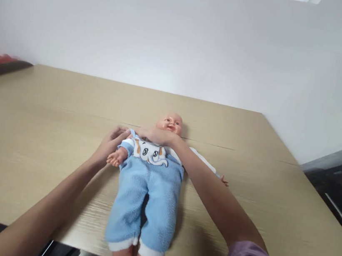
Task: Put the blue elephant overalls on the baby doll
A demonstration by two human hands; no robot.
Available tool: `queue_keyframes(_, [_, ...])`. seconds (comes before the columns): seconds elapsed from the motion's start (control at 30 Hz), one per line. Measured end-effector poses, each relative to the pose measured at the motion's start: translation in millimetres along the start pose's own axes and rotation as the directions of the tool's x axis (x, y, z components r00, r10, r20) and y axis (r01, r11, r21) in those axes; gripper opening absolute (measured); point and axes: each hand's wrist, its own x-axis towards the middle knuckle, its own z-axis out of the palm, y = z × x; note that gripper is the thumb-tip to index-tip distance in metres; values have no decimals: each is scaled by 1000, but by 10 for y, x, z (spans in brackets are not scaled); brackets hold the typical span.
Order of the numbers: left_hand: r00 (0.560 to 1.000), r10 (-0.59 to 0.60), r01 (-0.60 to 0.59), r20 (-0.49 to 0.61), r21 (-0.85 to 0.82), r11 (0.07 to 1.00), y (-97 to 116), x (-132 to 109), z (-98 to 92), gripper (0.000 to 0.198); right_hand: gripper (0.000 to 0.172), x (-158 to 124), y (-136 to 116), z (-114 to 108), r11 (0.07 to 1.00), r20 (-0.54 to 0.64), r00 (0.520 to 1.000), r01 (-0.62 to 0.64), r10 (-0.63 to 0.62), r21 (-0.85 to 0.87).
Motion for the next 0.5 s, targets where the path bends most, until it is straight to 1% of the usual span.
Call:
queue_keyframes(0.07, [996, -59, 56, 60, 61, 997, 119, -67, -71, 43, 24, -44, -35, -40, 996, 5, 1000, -11, 11, 93])
queue_keyframes(0.1, [993, -95, 87, 71, 109, 990, 184, -114, -109, 43, 26, -64, -56, -50, 988, -6, 1000, -21, 23, 154])
queue_keyframes(0.17, [979, -186, 165, 86, 204, 965, 303, -212, -173, 50, 31, -94, -113, -54, 969, -22, 996, -82, 89, 233])
queue_keyframes(0.2, [963, -245, 212, 110, 247, 946, 348, -256, -194, 57, 33, -104, -153, -49, 962, -34, 989, -135, 147, 237])
queue_keyframes(0.27, [914, -362, 292, 184, 321, 901, 394, -328, -211, 67, 35, -116, -259, -31, 953, -81, 959, -257, 272, 161])
queue_keyframes(0.3, [889, -403, 314, 218, 351, 882, 395, -356, -208, 68, 35, -119, -324, -17, 946, -108, 941, -309, 320, 101])
queue_keyframes(0.33, [874, -421, 315, 241, 378, 870, 385, -379, -199, 67, 33, -120, -394, -2, 938, -130, 929, -343, 346, 46])
queue_keyframes(0.37, [878, -413, 293, 244, 408, 864, 369, -397, -185, 63, 31, -118, -466, 15, 933, -141, 923, -360, 358, 12])
queue_keyframes(0.4, [897, -380, 251, 227, 446, 859, 351, -414, -169, 59, 29, -110, -537, 32, 929, -144, 920, -369, 365, -4])
queue_keyframes(0.47, [948, -258, 120, 188, 537, 835, 333, -446, -135, 51, 28, -71, -653, 61, 930, -150, 921, -366, 360, -20])
queue_keyframes(0.5, [965, -183, 43, 186, 578, 815, 339, -466, -120, 47, 28, -37, -690, 69, 933, -159, 924, -358, 348, -36])
